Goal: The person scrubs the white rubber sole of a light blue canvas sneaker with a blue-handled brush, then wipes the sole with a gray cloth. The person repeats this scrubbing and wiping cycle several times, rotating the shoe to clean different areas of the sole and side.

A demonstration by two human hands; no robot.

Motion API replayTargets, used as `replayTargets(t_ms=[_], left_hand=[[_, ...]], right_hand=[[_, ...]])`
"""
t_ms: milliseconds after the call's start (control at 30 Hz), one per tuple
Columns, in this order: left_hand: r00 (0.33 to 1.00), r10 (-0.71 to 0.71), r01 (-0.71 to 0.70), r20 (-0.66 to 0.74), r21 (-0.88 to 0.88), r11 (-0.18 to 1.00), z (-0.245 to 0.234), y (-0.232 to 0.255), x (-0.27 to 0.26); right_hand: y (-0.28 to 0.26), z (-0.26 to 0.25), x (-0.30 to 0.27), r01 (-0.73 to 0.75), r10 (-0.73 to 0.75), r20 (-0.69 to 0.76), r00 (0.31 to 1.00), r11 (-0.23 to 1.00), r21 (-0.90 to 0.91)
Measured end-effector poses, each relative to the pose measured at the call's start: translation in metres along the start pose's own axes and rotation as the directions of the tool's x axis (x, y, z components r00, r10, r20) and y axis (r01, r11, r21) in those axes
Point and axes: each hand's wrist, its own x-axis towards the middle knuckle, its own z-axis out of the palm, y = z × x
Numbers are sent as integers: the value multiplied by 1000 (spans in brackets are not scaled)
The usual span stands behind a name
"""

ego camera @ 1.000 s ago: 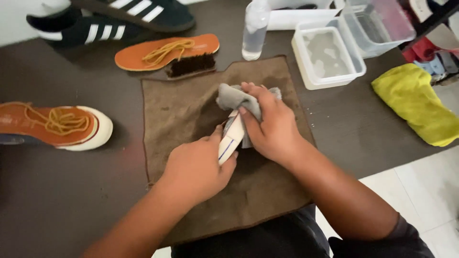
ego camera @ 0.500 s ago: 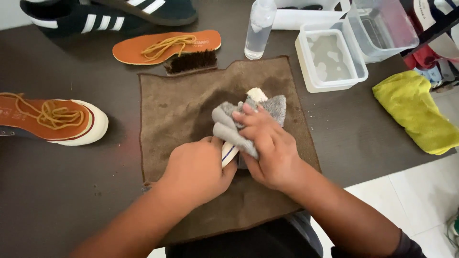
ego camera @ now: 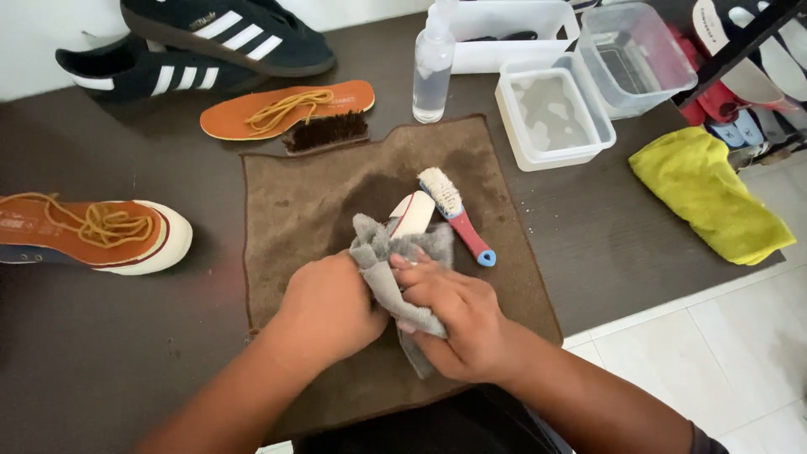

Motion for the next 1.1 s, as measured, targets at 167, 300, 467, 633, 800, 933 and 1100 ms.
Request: replayTargets(t_ms=[167,300,467,633,800,933,1100], left_hand=[[999,-45,45,18,2,999,-4,-4,2],[989,-111,117,94,-65,991,-20,4,-3],[990,-85,100,115,-135,986,-49,15,-17],[987,-83,97,141,-97,991,-48,18,-18],[990,-81,97,118,-137,986,-46,18,-14],[988,-81,98,131,-128,987,-45,13,-9],[995,-67,78,69,-174,982,-29,7,-3]], right_hand=[[9,9,-34,-309,337,-79,938,919,247],[10,-11,-22,-696,915,-103,389,366,618],[20,-46,4,-636,832,-406,377,551,540],[46,-66,27,-554,562,-581,589,804,217],[60,-38,48,-203,184,-88,979,853,-481],[66,-11,34,-29,-13,-81,997,870,-493],[40,-1,27,177,-217,-33,976,867,-466]])
